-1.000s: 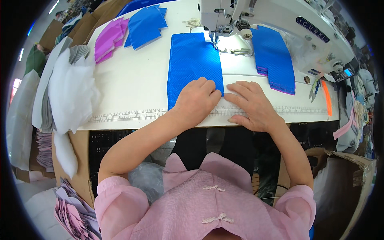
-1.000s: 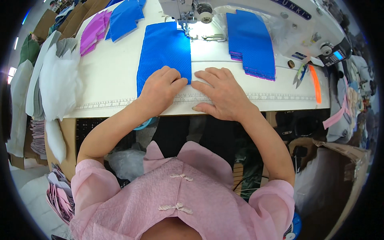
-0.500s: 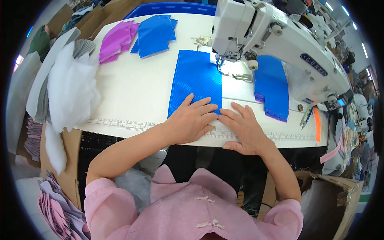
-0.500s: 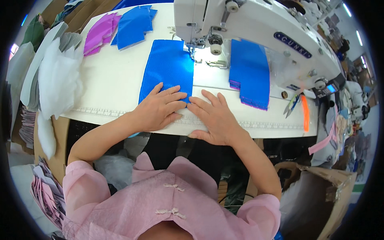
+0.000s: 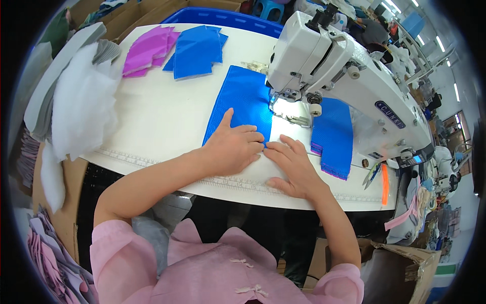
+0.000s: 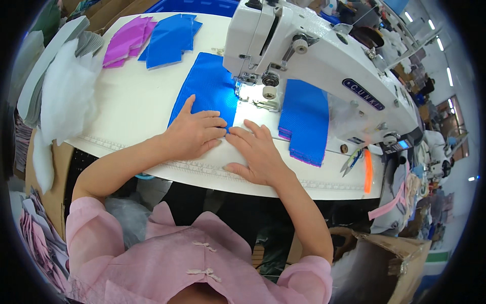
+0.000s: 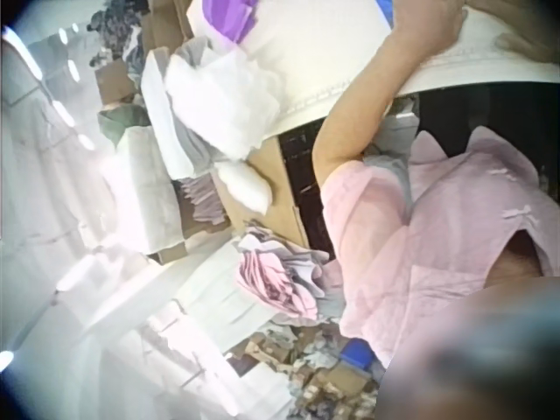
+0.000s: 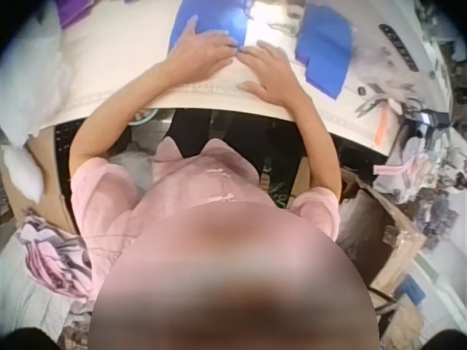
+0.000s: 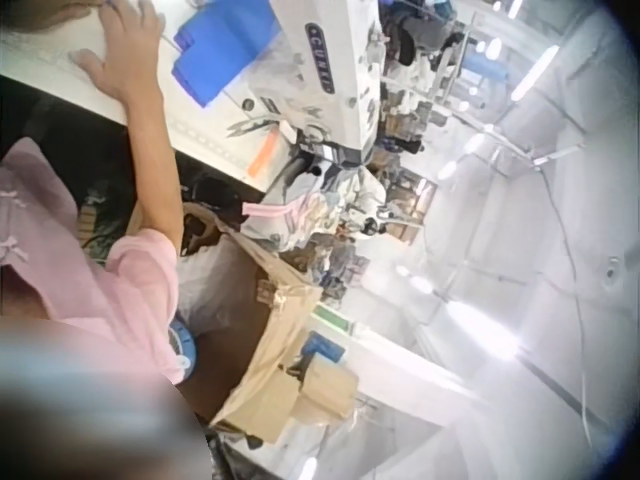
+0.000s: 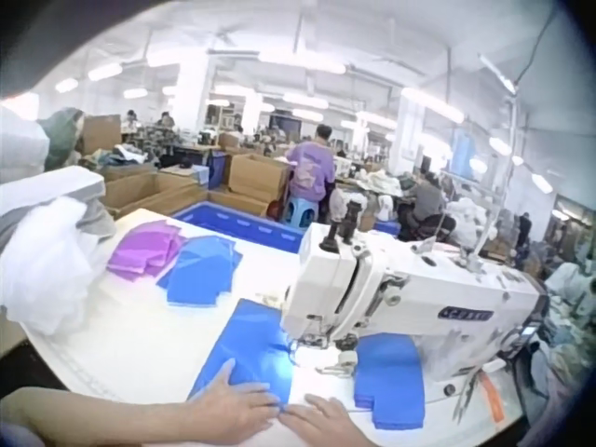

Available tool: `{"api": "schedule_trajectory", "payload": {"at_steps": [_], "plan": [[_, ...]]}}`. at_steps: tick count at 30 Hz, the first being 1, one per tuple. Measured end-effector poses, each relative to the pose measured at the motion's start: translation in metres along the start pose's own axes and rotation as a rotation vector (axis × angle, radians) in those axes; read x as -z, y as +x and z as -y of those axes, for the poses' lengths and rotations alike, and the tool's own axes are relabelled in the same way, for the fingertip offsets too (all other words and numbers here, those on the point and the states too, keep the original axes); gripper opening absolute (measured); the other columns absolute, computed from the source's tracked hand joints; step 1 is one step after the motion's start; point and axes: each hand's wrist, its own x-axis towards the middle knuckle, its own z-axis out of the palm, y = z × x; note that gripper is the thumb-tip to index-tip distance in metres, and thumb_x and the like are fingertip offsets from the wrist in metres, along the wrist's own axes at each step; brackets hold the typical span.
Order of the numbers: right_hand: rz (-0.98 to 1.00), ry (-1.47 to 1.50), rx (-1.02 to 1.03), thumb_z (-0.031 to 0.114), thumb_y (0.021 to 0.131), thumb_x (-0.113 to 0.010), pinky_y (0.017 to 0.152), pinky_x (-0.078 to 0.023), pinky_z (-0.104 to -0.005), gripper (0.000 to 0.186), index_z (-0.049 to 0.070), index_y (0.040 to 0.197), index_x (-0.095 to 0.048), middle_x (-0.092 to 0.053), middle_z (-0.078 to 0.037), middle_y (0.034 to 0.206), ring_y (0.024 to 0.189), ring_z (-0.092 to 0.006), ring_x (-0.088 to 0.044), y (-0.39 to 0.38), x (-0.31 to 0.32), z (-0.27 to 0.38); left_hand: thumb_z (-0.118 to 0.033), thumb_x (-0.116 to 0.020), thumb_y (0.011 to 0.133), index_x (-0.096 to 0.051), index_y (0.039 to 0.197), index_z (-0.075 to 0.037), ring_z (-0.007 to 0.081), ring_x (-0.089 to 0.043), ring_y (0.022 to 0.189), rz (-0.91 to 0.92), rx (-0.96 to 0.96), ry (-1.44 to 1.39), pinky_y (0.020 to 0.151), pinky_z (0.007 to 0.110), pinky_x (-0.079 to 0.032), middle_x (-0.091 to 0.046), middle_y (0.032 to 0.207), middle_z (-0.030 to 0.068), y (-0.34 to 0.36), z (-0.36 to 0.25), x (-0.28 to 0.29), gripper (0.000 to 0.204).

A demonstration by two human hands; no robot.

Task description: The person is sewing blue and pink fabric pieces together using a sewing machine in a workshop.

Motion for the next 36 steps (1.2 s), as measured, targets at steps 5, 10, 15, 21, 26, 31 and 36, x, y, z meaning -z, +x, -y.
{"api": "schedule_trajectory", "payload": {"at_steps": [5,10,15,21,26,31,36], "plan": [[-0.059,-0.013,0.03,0.046,0.077,-0.055,0.094,-0.026,-0.0469,0.053,0.006,0.112,-0.05,-0.047,-0.011,0.118,0.116,-0.0347,-0.035,0.014,-0.003,-0.021,-0.024,-0.057,0.08,-0.063,0.092,-0.014,0.0163,-0.047,0.112,-0.032,-0.002,0.028,0.098,0.06,-0.016,-0.057,0.108,-0.0009,0.018,0.012,-0.005,0.016],[-0.168,-0.07,0.03,0.045,0.078,-0.054,0.094,-0.027,-0.0438,0.052,0.005,0.11,-0.051,-0.049,-0.011,0.116,0.113,-0.0336,-0.038,0.03,-0.002,-0.034,-0.023,-0.056,0.081,-0.063,0.091,-0.014,0.0157,-0.048,0.11,-0.065,0.011,0.05,0.098,0.06,-0.017,-0.057,0.104,-0.0014,0.038,0.027,-0.01,0.015],[-0.182,-0.173,0.002,0.044,0.077,-0.055,0.093,-0.028,-0.0444,0.053,0.004,0.111,-0.05,-0.049,-0.012,0.117,0.112,-0.0344,-0.039,0.042,-0.003,-0.038,-0.025,-0.053,0.081,-0.062,0.089,-0.014,0.0146,-0.049,0.108,-0.046,0.075,0.092,0.096,0.06,-0.017,-0.057,0.103,-0.002,0.054,0.038,-0.007,0.016],[-0.219,-0.187,-0.043,0.033,0.072,-0.06,0.092,-0.029,-0.0447,0.045,0.005,0.106,-0.052,-0.051,-0.013,0.113,0.108,-0.0356,-0.042,0.037,-0.008,-0.033,-0.031,-0.051,0.081,-0.061,0.091,-0.012,0.0192,-0.043,0.115,-0.157,0.178,0.093,0.091,0.06,-0.024,-0.055,0.112,0.0014,0.06,0.05,-0.016,0.023],[-0.263,-0.149,-0.037,0.026,0.068,-0.063,0.091,-0.033,-0.0427,0.038,0.005,0.098,-0.055,-0.054,-0.012,0.108,0.107,-0.0329,-0.044,0.037,-0.008,-0.029,-0.033,-0.057,0.078,-0.052,0.102,-0.006,0.0297,-0.048,0.101,-0.395,0.757,0.094,0.081,0.048,-0.039,-0.053,0.102,0.0157,0.072,0.072,0.001,0.036],[-0.268,-0.14,-0.014,0.024,0.069,-0.06,0.091,-0.033,-0.0435,0.035,0.004,0.096,-0.055,-0.054,-0.013,0.105,0.105,-0.0339,-0.045,0.041,-0.009,-0.028,-0.008,-0.058,0.071,-0.049,0.093,-0.006,0.0344,-0.057,0.08,-0.437,0.808,-0.216,0.066,0.044,-0.047,-0.056,0.089,0.0188,0.083,0.093,-0.017,0.024],[-0.29,-0.153,-0.03,0.019,0.069,-0.059,0.091,-0.033,-0.0437,0.034,0.002,0.097,-0.054,-0.053,-0.016,0.106,0.105,-0.036,-0.045,0.031,-0.006,-0.041,-0.001,-0.053,0.07,-0.049,0.092,-0.006,0.0371,-0.057,0.075,-0.748,0.55,-0.275,0.062,0.046,-0.046,-0.053,0.088,0.0194,0.099,0.085,-0.003,0.023]]}}
